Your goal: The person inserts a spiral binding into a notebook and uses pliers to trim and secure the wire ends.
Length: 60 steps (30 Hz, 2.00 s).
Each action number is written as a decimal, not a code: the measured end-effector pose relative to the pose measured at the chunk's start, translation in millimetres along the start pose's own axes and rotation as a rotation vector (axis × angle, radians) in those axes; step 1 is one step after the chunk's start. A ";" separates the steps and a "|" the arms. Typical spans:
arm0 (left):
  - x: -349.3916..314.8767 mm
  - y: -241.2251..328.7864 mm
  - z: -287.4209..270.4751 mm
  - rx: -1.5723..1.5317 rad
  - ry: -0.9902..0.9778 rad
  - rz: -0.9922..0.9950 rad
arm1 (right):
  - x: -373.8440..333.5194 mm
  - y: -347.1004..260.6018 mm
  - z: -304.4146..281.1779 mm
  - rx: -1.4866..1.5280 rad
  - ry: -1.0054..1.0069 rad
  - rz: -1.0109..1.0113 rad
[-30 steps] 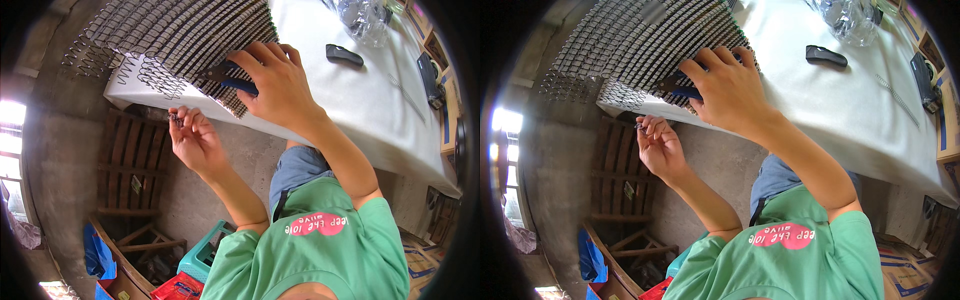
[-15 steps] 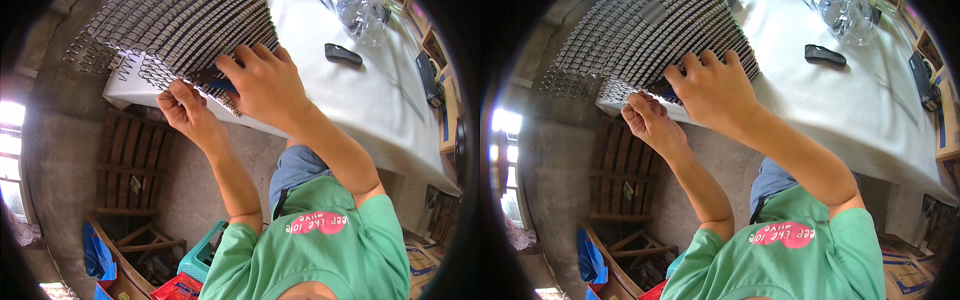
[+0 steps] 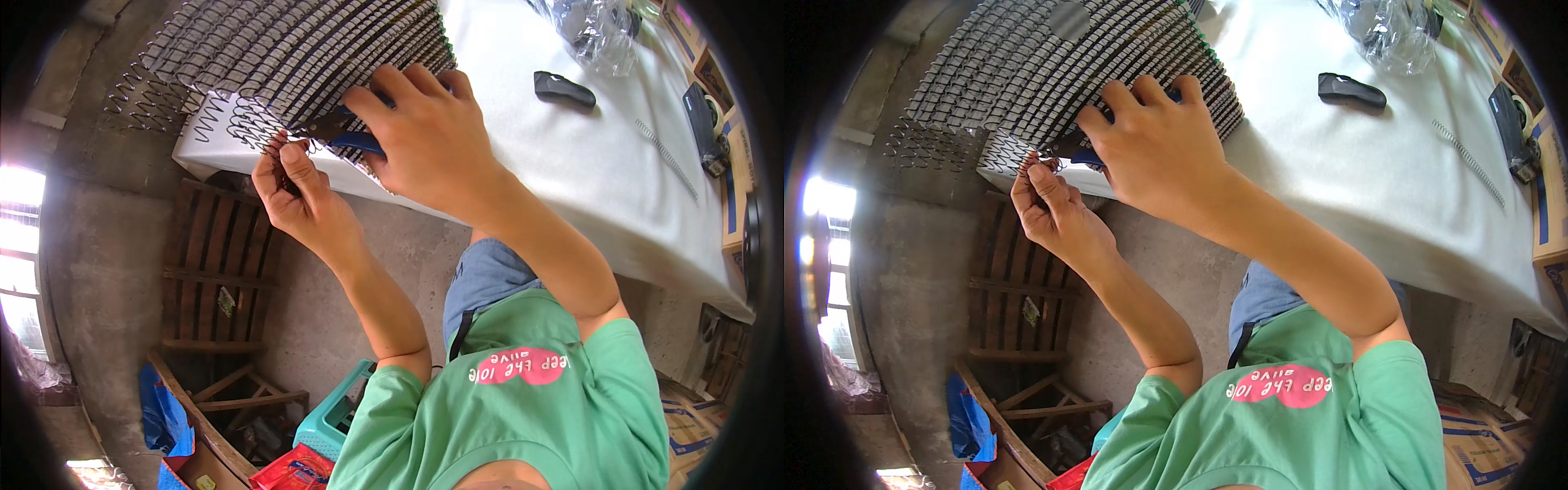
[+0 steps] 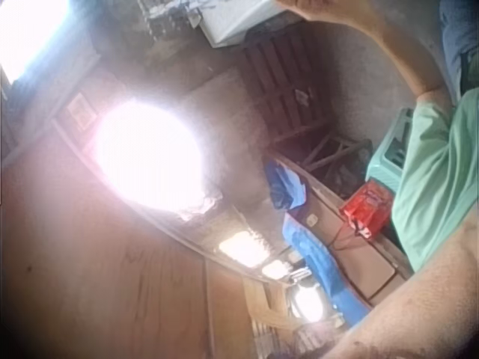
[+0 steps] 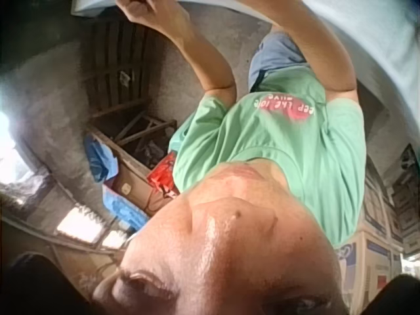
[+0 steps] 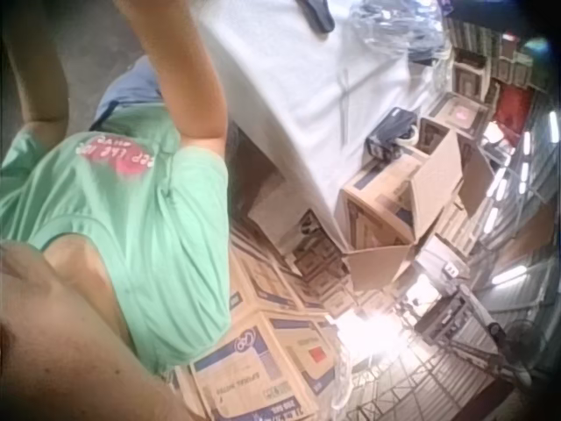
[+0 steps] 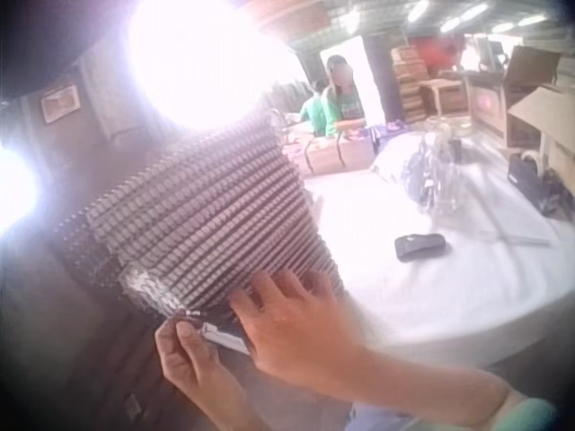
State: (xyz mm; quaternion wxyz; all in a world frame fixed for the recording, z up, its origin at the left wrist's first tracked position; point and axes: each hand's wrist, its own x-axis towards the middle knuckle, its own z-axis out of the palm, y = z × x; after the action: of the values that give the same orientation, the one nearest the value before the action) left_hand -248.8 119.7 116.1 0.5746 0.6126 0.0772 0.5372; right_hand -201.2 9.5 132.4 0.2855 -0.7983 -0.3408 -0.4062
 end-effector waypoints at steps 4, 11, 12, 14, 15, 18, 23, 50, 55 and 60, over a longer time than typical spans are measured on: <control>-0.7 -1.8 -0.7 -0.030 -0.010 0.016 | -3.0 5.8 8.2 0.083 -0.032 -0.003; 2.5 -5.1 -3.5 -0.234 -0.005 0.020 | 1.3 8.7 -8.1 0.146 -0.050 0.066; 1.9 -1.5 -0.7 -0.216 -0.016 0.025 | 4.0 11.1 -6.7 0.101 0.025 0.033; 0.2 5.4 2.6 -0.170 -0.014 0.029 | 5.6 10.1 -4.8 0.065 0.096 0.004; -0.1 7.4 3.6 -0.148 -0.013 0.033 | 6.5 7.8 -3.2 0.073 0.093 0.007; 1.1 5.9 3.0 -0.111 -0.038 0.051 | 8.7 2.3 -1.2 0.036 0.077 -0.011; 1.9 6.0 4.8 -0.143 -0.022 0.016 | 8.0 2.7 0.5 0.034 -0.014 -0.018; 18.6 15.5 4.8 -0.298 -0.055 -0.035 | 14.9 3.5 -8.2 0.094 -0.103 0.012; 17.0 22.1 9.8 -0.265 -0.002 0.013 | 18.5 5.1 -25.6 0.170 -0.312 0.169; 14.7 24.0 8.2 -0.217 -0.037 0.043 | 17.2 9.0 -24.6 0.099 0.058 -0.001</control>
State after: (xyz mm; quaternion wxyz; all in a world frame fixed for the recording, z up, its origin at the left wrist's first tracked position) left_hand -249.2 117.2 145.3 0.6270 0.5583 -0.0052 0.5433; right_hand -198.0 -8.7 157.7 0.3343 -0.7710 -0.3525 -0.4117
